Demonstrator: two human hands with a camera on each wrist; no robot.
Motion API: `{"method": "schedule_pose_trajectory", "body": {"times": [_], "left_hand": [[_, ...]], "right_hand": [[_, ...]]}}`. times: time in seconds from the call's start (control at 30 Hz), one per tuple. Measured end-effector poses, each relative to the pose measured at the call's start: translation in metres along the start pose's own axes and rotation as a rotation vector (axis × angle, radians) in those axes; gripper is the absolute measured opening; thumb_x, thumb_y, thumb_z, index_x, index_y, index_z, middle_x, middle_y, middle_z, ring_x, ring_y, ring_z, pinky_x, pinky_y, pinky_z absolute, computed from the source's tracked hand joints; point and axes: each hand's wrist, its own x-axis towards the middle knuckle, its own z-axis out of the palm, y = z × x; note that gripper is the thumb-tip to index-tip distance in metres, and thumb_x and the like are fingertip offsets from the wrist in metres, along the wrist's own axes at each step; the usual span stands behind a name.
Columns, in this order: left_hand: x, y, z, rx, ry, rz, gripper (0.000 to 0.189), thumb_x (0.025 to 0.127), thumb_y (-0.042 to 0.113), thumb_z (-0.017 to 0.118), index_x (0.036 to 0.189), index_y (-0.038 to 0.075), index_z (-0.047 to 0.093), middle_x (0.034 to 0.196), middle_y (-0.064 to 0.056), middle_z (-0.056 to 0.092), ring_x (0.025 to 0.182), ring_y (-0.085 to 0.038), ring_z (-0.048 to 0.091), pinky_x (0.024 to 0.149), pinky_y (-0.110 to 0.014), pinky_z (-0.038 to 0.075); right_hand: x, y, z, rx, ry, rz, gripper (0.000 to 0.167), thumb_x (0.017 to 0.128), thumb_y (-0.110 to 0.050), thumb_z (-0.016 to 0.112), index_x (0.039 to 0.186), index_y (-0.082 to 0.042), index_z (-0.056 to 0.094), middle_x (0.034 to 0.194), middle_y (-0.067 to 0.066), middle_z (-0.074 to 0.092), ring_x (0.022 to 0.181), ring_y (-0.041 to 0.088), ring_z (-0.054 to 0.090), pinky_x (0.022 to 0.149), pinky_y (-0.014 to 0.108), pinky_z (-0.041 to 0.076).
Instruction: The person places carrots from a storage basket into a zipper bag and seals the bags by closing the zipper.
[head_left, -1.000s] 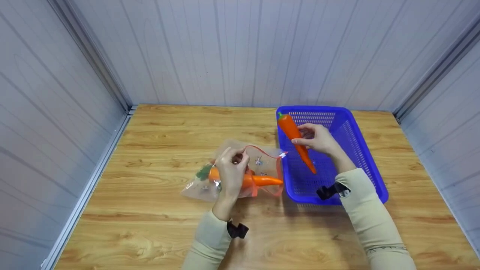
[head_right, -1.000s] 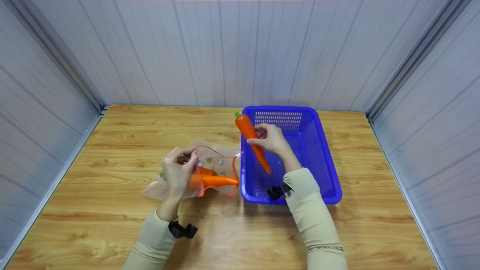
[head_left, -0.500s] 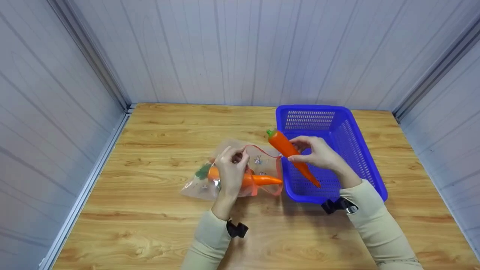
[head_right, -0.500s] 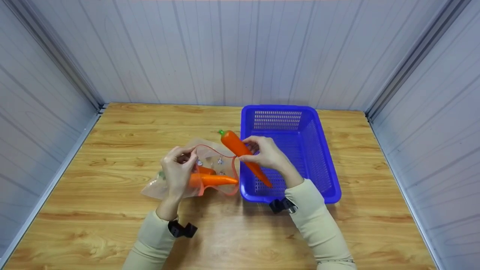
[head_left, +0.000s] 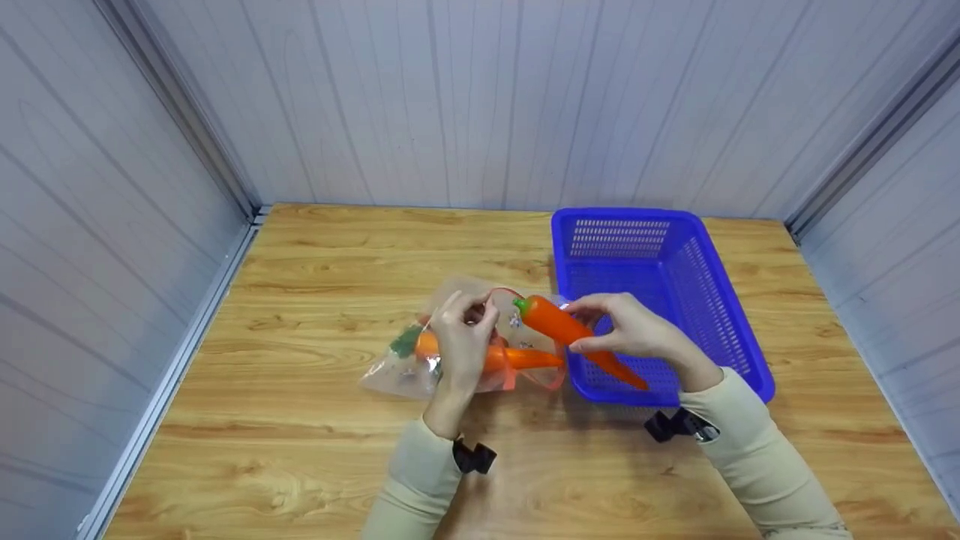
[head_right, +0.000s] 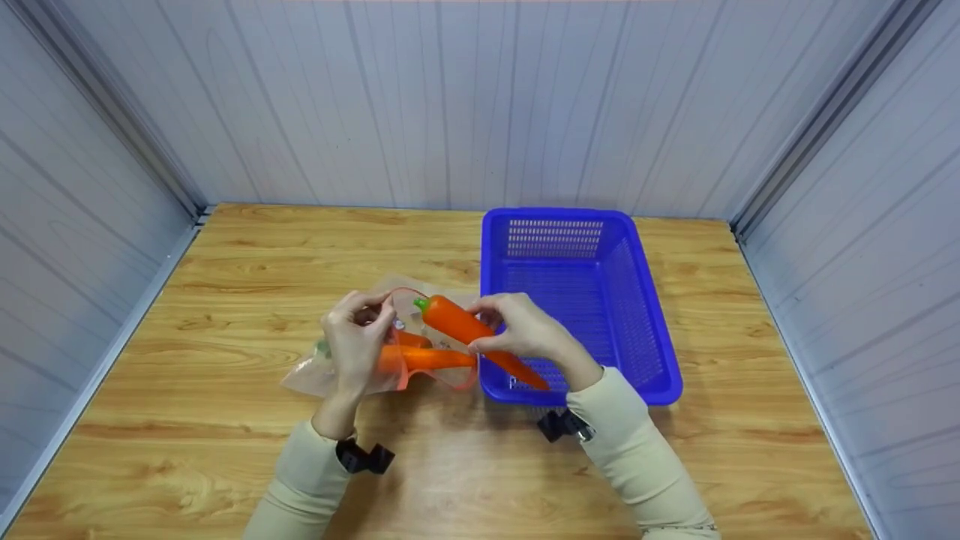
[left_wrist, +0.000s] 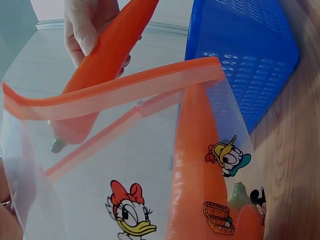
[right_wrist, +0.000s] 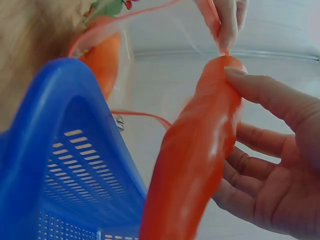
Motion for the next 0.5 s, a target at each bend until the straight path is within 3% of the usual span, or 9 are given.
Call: {"method": "schedule_pose_trajectory", "body": {"times": [0.2, 0.5], "left_hand": [[0.001, 0.000, 0.001, 0.007, 0.018, 0.026, 0.008, 0.070, -0.007, 0.064, 0.071, -0.002, 0.068, 0.059, -0.005, 0.055, 0.049, -0.012, 0.053, 0.045, -0.021, 0.045], [0.000, 0.002, 0.001, -0.013, 0.009, 0.012, 0.010, 0.070, -0.009, 0.063, 0.072, -0.001, 0.068, 0.061, -0.006, 0.057, 0.049, -0.013, 0.054, 0.043, -0.023, 0.046]], "right_hand": [[0.006, -0.002, 0.013, -0.049, -0.039, -0.048, 0.042, 0.075, -0.023, 0.070, 0.110, -0.001, 0.060, 0.091, 0.004, 0.063, 0.077, 0.015, 0.059, 0.070, 0.031, 0.050], [0.018, -0.005, 0.032, -0.100, -0.070, -0.094, 0.038, 0.075, -0.018, 0.070, 0.109, -0.003, 0.062, 0.088, 0.003, 0.062, 0.074, 0.014, 0.057, 0.067, 0.028, 0.049]]}}
